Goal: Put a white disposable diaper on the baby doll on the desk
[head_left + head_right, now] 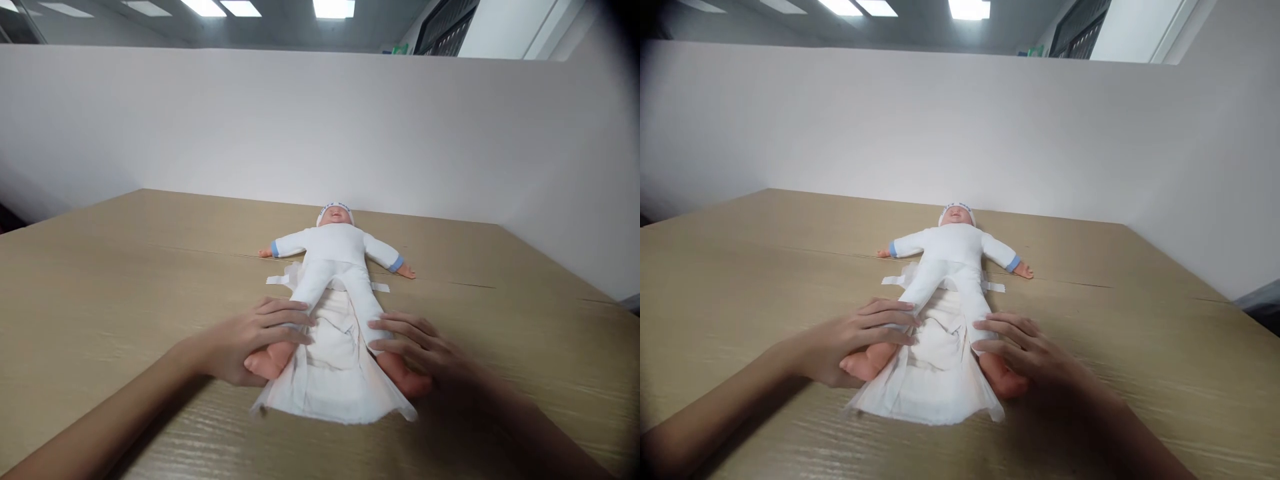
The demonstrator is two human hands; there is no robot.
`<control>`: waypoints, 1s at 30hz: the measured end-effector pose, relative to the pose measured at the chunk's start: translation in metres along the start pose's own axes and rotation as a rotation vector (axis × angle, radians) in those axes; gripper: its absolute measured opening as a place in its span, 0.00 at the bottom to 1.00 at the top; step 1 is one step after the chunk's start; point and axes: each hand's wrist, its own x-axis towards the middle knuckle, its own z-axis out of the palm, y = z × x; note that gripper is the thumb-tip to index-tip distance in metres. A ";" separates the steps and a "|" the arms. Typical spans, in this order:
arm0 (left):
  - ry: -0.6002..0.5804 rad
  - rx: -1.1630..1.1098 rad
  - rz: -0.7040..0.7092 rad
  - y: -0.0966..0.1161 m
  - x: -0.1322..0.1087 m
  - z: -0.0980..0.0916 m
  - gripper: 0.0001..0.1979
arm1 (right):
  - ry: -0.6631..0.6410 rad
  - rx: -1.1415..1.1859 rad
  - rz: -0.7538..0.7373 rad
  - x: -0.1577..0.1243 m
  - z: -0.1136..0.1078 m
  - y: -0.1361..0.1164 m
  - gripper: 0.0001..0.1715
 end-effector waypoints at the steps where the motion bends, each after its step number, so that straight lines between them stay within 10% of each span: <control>1: -0.002 -0.003 -0.002 0.001 0.000 0.000 0.35 | -0.008 0.001 -0.005 0.000 -0.001 -0.001 0.33; 22: 0.076 -0.073 0.027 0.011 0.005 0.005 0.38 | -0.109 0.089 0.024 0.009 -0.021 -0.023 0.52; 30: 0.100 -0.113 -0.075 0.022 0.013 0.010 0.26 | 0.047 -0.037 0.132 0.021 0.008 -0.032 0.34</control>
